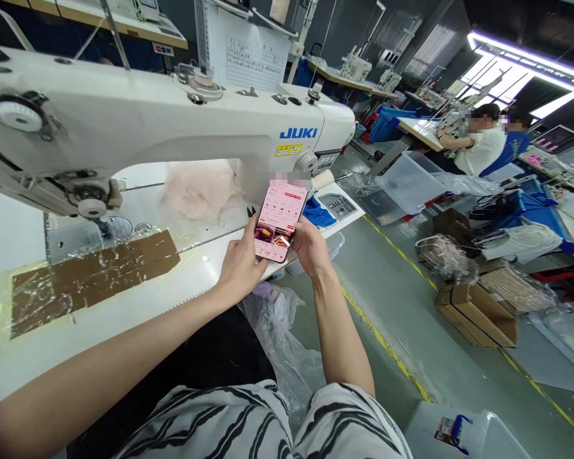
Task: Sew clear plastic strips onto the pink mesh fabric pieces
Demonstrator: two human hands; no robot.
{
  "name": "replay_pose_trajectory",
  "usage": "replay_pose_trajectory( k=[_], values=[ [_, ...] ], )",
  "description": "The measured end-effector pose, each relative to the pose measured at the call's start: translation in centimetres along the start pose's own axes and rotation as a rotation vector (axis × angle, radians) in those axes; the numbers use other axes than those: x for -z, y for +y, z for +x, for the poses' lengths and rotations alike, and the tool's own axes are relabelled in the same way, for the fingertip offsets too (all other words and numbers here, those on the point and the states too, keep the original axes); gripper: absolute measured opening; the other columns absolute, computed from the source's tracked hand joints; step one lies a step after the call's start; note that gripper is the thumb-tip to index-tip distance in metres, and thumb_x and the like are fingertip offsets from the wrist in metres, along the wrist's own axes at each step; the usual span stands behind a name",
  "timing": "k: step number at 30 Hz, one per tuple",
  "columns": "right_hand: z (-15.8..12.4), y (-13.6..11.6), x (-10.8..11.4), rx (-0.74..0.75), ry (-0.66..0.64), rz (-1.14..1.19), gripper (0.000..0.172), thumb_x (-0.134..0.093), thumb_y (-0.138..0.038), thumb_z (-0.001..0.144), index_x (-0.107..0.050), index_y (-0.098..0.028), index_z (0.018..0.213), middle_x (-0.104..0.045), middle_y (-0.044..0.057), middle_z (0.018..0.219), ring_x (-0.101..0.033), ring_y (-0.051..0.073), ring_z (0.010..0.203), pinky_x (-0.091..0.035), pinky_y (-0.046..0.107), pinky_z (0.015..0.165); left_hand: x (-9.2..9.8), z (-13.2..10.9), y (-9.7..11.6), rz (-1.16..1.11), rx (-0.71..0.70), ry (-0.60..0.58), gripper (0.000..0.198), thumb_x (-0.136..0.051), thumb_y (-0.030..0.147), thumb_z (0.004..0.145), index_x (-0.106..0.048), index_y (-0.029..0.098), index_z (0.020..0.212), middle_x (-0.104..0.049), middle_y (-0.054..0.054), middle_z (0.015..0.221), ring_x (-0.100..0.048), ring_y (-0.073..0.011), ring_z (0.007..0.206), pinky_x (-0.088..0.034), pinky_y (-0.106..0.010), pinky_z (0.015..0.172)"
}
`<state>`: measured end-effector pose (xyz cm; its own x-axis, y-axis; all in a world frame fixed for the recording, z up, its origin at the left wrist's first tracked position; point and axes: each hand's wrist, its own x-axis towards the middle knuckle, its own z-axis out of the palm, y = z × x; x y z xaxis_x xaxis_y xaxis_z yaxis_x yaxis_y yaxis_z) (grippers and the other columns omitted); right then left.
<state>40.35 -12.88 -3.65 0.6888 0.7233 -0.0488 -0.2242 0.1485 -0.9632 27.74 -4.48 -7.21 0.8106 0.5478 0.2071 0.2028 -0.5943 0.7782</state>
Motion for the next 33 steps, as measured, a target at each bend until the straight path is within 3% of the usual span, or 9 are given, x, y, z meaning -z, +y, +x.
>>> replay_pose_trajectory(
  k=[7, 14, 33],
  values=[
    [0.8, 0.3, -0.8, 0.042, 0.143, -0.038, 0.038, -0.071, -0.052, 0.067, -0.069, -0.022, 0.091, -0.077, 0.002, 0.097, -0.066, 0.032, 0.114, -0.057, 0.046, 0.091, 0.0, -0.2, 0.2, 0.030, -0.021, -0.002, 0.089, -0.055, 0.007, 0.080, -0.008, 0.019, 0.154, -0.060, -0.009, 0.136, -0.063, -0.0264, 0.106, -0.041, -0.038, 0.094],
    [1.8, 0.7, -1.2, 0.117, 0.241, -0.043, 0.041, -0.076, -0.050, 0.065, -0.068, -0.022, 0.094, -0.078, 0.000, 0.092, -0.070, 0.029, 0.105, -0.059, 0.041, 0.088, 0.0, -0.3, 0.2, 0.053, -0.052, -0.013, 0.088, -0.051, 0.004, 0.079, -0.004, 0.018, 0.153, -0.059, -0.010, 0.136, -0.061, -0.0252, 0.113, -0.039, -0.038, 0.096],
    [0.7, 0.7, -1.2, 0.076, 0.183, -0.081, 0.043, -0.067, -0.057, 0.072, -0.067, -0.022, 0.096, -0.077, 0.003, 0.098, -0.069, 0.030, 0.105, -0.059, 0.040, 0.084, 0.1, -0.3, 0.1, 0.024, -0.020, -0.029, 0.084, -0.054, 0.009, 0.082, -0.007, 0.016, 0.152, -0.063, -0.011, 0.127, -0.061, -0.0253, 0.099, -0.039, -0.037, 0.091]
  ],
)
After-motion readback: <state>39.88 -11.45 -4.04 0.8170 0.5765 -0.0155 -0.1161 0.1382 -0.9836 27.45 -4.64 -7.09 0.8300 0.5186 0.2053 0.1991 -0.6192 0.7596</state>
